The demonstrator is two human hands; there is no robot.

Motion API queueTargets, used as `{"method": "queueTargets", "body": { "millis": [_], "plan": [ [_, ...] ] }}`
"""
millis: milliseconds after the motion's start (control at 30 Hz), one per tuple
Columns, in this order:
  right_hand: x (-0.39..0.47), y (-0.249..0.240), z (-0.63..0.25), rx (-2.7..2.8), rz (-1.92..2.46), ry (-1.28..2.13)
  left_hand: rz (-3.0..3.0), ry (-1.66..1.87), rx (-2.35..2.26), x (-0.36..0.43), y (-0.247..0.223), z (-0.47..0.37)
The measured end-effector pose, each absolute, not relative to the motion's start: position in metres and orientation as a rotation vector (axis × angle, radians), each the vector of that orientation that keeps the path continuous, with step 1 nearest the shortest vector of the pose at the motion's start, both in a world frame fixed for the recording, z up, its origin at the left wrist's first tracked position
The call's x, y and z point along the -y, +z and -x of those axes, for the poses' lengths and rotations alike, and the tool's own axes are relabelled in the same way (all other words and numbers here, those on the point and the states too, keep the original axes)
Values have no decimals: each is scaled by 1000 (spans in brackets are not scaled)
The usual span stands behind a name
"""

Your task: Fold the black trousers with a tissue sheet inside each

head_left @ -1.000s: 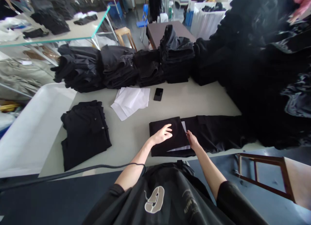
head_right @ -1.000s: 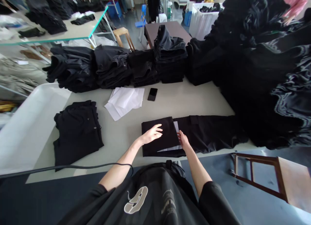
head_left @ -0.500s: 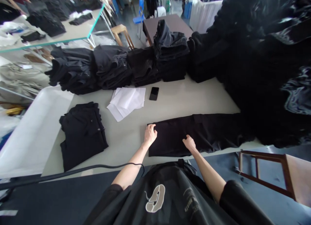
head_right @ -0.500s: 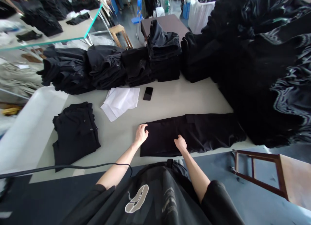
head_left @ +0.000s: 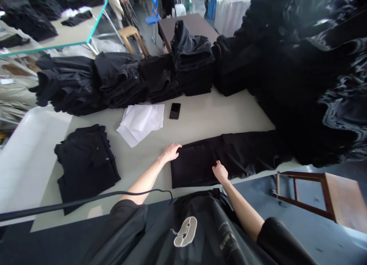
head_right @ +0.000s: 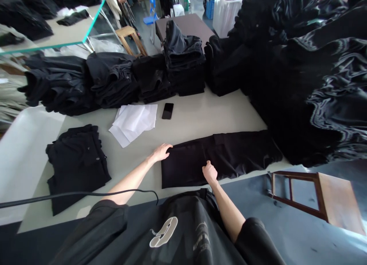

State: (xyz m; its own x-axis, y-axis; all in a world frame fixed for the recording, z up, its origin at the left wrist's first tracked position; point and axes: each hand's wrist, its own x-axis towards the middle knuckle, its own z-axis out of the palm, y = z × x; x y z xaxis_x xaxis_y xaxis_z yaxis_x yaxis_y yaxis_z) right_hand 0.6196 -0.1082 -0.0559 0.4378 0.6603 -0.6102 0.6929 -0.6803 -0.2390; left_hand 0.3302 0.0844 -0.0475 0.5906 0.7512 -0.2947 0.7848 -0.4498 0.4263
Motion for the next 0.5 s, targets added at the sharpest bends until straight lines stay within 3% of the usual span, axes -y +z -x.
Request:
{"method": "queueTargets", "body": {
  "millis": [267,500],
  "plan": [
    [108,-57,-622,-1220,-2637,-1158,-2303,-189,-1027,-87,-44,-365],
    [109,-61,-621,-1123,-2723,-1181,-2305,-584,-1170,-126,-47,-326]
  ]
}}
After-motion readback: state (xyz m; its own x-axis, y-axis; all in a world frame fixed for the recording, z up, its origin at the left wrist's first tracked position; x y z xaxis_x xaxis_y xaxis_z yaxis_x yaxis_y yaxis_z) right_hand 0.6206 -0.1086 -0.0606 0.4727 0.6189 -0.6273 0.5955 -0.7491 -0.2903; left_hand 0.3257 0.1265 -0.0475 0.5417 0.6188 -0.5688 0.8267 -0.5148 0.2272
